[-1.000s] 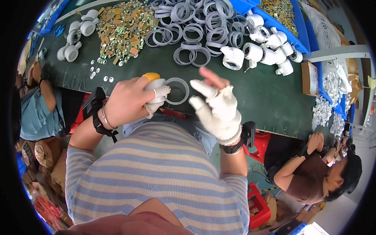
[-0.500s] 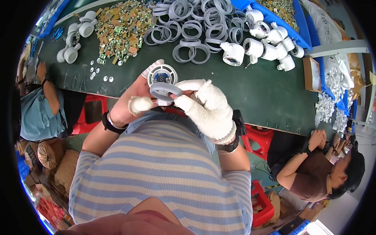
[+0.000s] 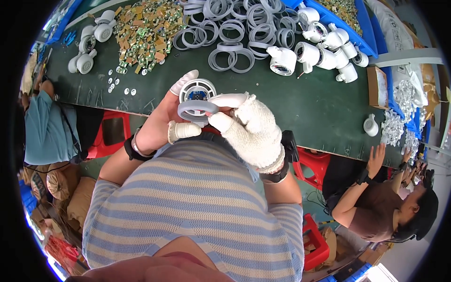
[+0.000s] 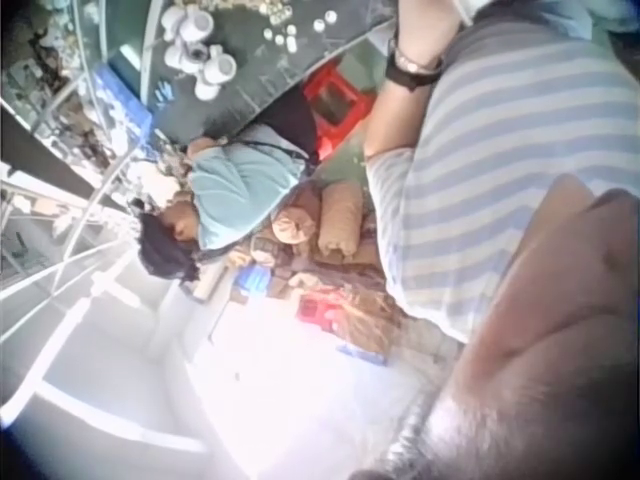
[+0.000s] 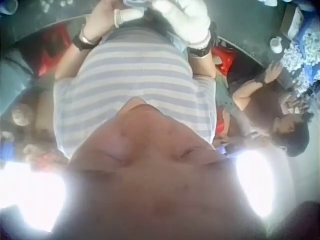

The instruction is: The person assembles a camera by picking up a circuit board and a housing, inserting the board into the housing, and then pressing a ring onto the assembly. After completing the unit, the person sets it aside on the table and reaches for the next set of components.

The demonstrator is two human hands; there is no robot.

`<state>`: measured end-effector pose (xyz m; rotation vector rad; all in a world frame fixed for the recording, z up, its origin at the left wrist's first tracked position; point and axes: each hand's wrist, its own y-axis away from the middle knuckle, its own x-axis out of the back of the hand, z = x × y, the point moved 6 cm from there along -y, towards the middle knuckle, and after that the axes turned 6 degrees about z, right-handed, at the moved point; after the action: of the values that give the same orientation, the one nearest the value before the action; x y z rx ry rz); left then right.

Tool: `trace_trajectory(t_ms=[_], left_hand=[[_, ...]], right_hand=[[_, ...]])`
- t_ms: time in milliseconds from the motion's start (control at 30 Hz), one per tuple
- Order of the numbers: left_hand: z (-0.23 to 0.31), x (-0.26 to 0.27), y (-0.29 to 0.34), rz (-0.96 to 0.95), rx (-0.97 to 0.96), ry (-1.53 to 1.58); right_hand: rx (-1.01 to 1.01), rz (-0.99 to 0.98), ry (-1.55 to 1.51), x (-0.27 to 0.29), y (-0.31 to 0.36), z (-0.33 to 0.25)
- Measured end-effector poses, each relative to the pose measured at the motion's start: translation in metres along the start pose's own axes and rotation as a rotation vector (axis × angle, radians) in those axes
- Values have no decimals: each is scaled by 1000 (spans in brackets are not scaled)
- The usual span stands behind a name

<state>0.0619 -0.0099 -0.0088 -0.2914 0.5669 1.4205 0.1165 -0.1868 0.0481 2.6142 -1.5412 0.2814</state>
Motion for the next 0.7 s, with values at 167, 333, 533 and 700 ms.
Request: trace_trajectory(t_ms=[167, 333, 533, 700], left_hand=[[-1, 3, 0, 50, -33, -5], [-9, -10, 0, -62, -134, -199], [-1, -20, 3, -173, -355, -619], [3, -18, 5, -126, -180, -474]], right_hand=[[146, 95, 227, -1, -3, -6], [265, 129, 209, -9, -13, 16], [416, 128, 428, -27, -7, -1], [-150, -56, -88, -25, -19, 8]])
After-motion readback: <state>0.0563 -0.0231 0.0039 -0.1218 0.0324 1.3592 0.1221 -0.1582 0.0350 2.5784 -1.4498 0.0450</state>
